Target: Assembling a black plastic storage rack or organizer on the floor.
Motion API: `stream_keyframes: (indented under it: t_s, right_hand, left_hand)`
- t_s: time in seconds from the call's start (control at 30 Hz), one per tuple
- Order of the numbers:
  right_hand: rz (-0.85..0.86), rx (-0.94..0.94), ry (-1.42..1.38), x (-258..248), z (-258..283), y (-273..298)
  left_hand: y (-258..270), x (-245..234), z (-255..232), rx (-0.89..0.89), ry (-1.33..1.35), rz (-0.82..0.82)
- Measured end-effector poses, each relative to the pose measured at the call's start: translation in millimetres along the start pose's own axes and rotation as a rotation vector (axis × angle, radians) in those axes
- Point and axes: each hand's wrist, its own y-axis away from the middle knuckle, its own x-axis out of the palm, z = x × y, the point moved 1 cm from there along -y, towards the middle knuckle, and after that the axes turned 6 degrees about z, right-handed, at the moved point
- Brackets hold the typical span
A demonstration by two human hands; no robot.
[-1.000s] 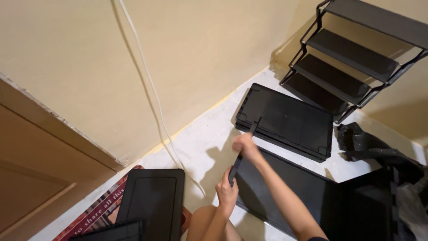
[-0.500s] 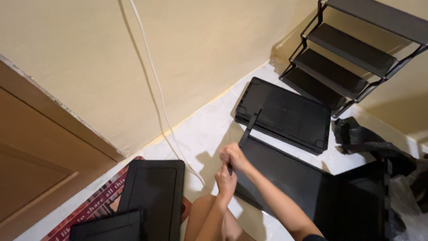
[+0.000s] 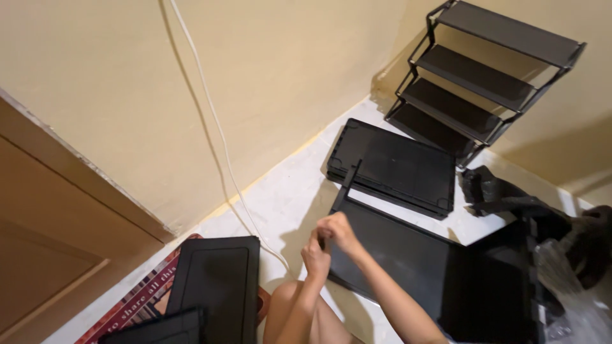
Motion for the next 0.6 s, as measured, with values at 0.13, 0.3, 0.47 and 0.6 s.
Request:
stream_keyframes:
  t_s: [0.13, 0.3, 0.47, 0.6]
  right_hand:
    - [-0.255, -0.04, 0.295, -57, 54, 79]
    - [-0.947, 0.104, 1.149, -116, 171, 224]
    - [-1.179, 0.6, 1.586, -191, 166, 353]
    - [-0.97, 0.904, 1.223, -242, 114, 397]
  left_hand:
    - [-7, -21, -28, 0.057, 0.037, -0.005]
    - [-40, -55, -83, 0.05, 0.045, 0.099]
    - [-81, -26, -59, 0.019, -0.337, 0.373]
    - [-88, 7, -15, -0.038, -0.571, 0.569]
